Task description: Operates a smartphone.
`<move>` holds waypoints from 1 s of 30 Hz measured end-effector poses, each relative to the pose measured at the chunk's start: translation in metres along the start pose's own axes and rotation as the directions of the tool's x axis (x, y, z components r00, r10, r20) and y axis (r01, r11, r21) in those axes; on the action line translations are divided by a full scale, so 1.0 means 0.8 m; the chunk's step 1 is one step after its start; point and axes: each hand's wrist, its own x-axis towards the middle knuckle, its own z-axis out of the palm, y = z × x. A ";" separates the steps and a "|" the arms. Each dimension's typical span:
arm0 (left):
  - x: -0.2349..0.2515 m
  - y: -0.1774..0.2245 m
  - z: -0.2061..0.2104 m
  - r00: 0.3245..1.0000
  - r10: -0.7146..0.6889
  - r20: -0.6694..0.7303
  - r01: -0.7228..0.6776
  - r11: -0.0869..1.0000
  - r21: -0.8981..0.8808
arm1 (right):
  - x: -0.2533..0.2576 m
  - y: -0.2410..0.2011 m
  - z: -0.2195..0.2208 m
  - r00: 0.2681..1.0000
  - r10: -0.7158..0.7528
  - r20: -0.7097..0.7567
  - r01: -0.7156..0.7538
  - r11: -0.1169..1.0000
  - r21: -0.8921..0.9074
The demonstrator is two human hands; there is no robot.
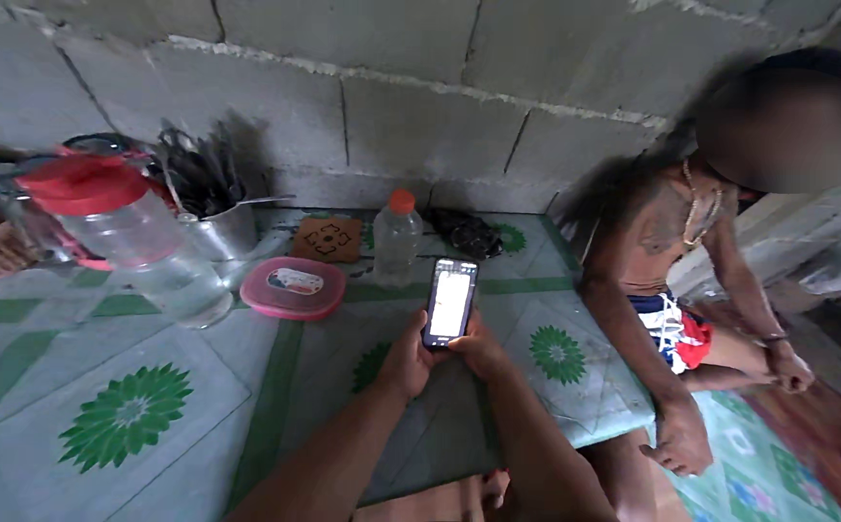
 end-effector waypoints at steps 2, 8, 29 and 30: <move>0.000 0.000 0.002 1.000 -0.006 -0.017 0.006 1.000 0.008 | -0.002 -0.002 0.000 1.000 -0.005 0.005 0.005 1.000 -0.008; 0.003 -0.001 0.000 0.999 0.005 -0.032 -0.005 1.000 0.002 | -0.003 -0.006 0.001 0.999 0.038 0.001 -0.037 0.995 -0.092; 0.004 -0.006 -0.001 0.998 0.004 -0.058 -0.006 0.999 -0.032 | -0.002 -0.015 0.009 0.997 0.062 -0.044 -0.066 0.993 -0.102; 0.004 -0.007 -0.002 0.999 0.010 -0.045 -0.012 1.000 -0.027 | -0.002 -0.015 0.011 0.995 0.060 -0.074 -0.067 0.994 -0.090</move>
